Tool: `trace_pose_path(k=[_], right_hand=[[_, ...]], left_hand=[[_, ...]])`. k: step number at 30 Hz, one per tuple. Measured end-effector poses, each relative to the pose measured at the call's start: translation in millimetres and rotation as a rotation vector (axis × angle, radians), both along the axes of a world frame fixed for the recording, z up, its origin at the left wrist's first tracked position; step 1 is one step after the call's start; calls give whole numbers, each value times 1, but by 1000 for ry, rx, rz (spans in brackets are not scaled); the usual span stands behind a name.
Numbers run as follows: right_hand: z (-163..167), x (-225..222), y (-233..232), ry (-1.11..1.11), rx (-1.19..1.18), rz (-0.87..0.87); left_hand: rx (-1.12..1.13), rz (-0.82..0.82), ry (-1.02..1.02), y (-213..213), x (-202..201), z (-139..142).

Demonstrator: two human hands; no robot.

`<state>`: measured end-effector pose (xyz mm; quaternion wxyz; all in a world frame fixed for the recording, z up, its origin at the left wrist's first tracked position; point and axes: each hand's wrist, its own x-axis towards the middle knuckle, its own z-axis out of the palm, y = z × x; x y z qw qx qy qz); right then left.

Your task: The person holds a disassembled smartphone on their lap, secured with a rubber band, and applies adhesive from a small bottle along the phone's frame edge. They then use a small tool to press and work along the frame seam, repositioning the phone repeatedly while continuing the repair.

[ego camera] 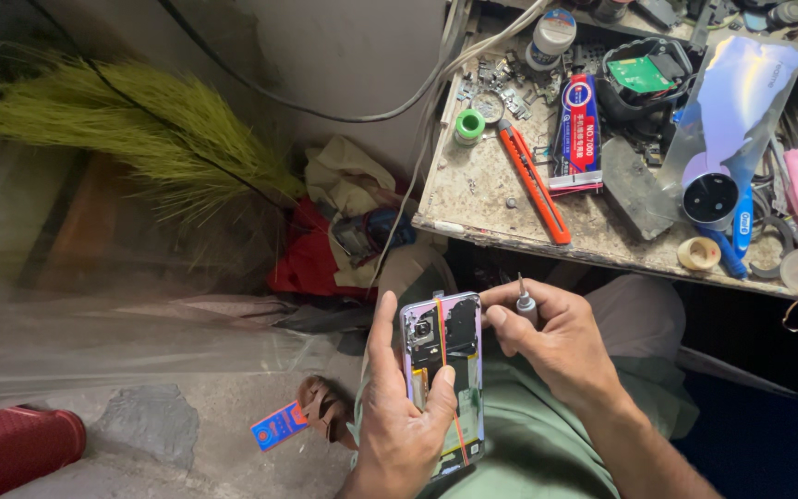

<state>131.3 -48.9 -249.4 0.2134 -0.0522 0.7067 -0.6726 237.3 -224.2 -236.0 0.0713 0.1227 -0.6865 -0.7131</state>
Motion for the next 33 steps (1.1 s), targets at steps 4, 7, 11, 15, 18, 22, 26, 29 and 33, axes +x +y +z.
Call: trace_pose_path(k=[4,7,11,15,18,22,26,29,33], right_hand=[[3,2,-2,-7,45,-51],[4,0,-4,7,100,-63],[4,-5,-4,-86,10,-62],[2,-8,-1,-184,-104,-39],[1,-8,0,-209,-89,-53],[-1,-9,1,-249,-133,-54],[-3,-11,3,-281,-166,-25],[-3,-12,2,-251,-180,-4],[9,-8,-4,-101,-114,9]], left_hand=[[-7,3,11,3,-1,-1],[14,-3,-41,4,0,-2],[29,-5,54,3,1,-3],[147,-20,74,1,-1,-5],[174,-29,29,-1,0,-5],[190,-29,13,-1,0,-5],[103,-16,64,0,-1,-6],[73,-13,58,1,-3,-6],[95,-9,19,1,-3,-4]])
